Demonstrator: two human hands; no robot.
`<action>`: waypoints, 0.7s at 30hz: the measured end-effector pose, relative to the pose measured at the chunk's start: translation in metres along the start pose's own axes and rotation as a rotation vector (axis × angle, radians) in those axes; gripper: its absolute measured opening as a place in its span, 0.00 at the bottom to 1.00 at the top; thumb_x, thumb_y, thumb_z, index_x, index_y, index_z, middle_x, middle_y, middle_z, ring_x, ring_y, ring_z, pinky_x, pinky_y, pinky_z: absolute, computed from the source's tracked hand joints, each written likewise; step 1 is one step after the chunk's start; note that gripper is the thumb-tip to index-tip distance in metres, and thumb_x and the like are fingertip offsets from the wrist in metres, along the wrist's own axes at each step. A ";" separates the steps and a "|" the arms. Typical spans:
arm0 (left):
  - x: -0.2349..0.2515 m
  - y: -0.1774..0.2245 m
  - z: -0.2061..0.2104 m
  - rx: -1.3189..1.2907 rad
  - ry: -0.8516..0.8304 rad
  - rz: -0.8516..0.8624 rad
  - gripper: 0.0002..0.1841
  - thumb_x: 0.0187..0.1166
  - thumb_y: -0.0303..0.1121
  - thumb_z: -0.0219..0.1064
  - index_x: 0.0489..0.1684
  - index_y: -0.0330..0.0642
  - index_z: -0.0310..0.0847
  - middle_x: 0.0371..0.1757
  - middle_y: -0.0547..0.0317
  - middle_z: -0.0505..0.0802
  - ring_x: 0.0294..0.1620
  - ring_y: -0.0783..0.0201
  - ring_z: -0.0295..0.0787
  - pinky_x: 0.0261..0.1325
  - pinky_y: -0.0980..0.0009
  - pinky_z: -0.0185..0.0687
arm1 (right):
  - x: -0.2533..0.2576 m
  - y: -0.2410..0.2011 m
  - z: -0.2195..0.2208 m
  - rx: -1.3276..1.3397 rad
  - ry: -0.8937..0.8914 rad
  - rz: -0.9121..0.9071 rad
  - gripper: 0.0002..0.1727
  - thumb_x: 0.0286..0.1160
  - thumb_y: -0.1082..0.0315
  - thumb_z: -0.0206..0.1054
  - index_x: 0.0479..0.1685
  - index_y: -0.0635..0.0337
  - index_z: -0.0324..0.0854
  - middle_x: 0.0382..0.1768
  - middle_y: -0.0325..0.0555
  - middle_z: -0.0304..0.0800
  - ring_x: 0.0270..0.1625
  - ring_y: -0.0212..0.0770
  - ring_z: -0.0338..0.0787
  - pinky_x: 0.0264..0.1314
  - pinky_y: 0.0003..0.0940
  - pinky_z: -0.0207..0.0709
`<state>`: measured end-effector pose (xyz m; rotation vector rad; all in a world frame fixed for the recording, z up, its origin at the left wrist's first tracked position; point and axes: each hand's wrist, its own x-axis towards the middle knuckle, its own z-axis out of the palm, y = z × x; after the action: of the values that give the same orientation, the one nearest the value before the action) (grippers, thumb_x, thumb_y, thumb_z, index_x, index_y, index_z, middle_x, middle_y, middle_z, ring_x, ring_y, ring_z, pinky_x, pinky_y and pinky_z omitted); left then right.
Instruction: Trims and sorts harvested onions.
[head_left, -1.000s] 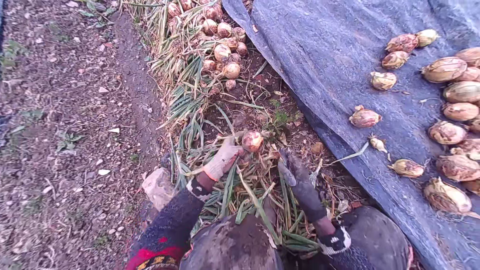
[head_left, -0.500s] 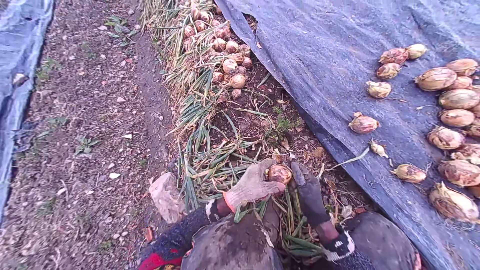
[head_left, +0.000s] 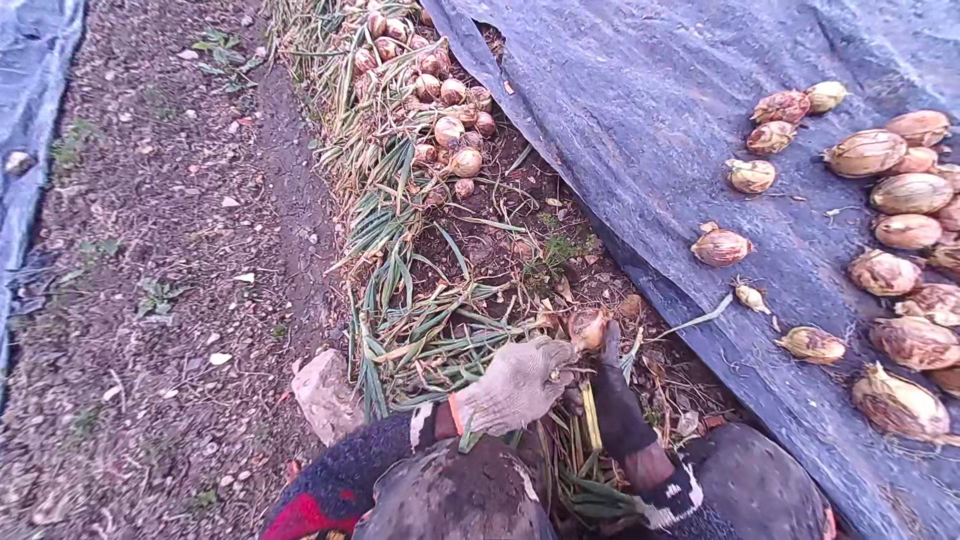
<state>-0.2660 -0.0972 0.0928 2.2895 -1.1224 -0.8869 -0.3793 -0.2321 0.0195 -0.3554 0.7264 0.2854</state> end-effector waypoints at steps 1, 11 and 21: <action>0.007 -0.003 -0.001 -0.051 0.031 0.043 0.14 0.84 0.42 0.65 0.60 0.52 0.90 0.61 0.64 0.94 0.63 0.69 0.90 0.68 0.62 0.85 | -0.003 -0.004 -0.003 0.069 -0.026 -0.009 0.53 0.53 0.07 0.39 0.33 0.50 0.81 0.16 0.41 0.78 0.12 0.35 0.77 0.12 0.31 0.74; 0.134 -0.126 -0.124 0.236 0.389 -0.509 0.32 0.63 0.69 0.73 0.61 0.60 0.90 0.63 0.49 0.88 0.62 0.47 0.86 0.59 0.39 0.83 | -0.080 -0.085 -0.058 0.005 -0.139 -1.263 0.39 0.78 0.25 0.48 0.61 0.51 0.82 0.29 0.44 0.89 0.23 0.42 0.88 0.22 0.38 0.84; 0.195 -0.241 -0.129 0.003 0.746 -0.588 0.28 0.65 0.55 0.80 0.60 0.51 0.86 0.53 0.47 0.94 0.55 0.44 0.91 0.58 0.33 0.83 | 0.004 -0.027 -0.027 -0.774 0.383 -0.416 0.37 0.75 0.45 0.71 0.82 0.52 0.72 0.57 0.47 0.92 0.45 0.39 0.94 0.51 0.43 0.90</action>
<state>0.0437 -0.1042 -0.0362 2.6322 -0.1318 -0.1337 -0.3823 -0.2671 0.0042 -1.3058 0.8758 0.0891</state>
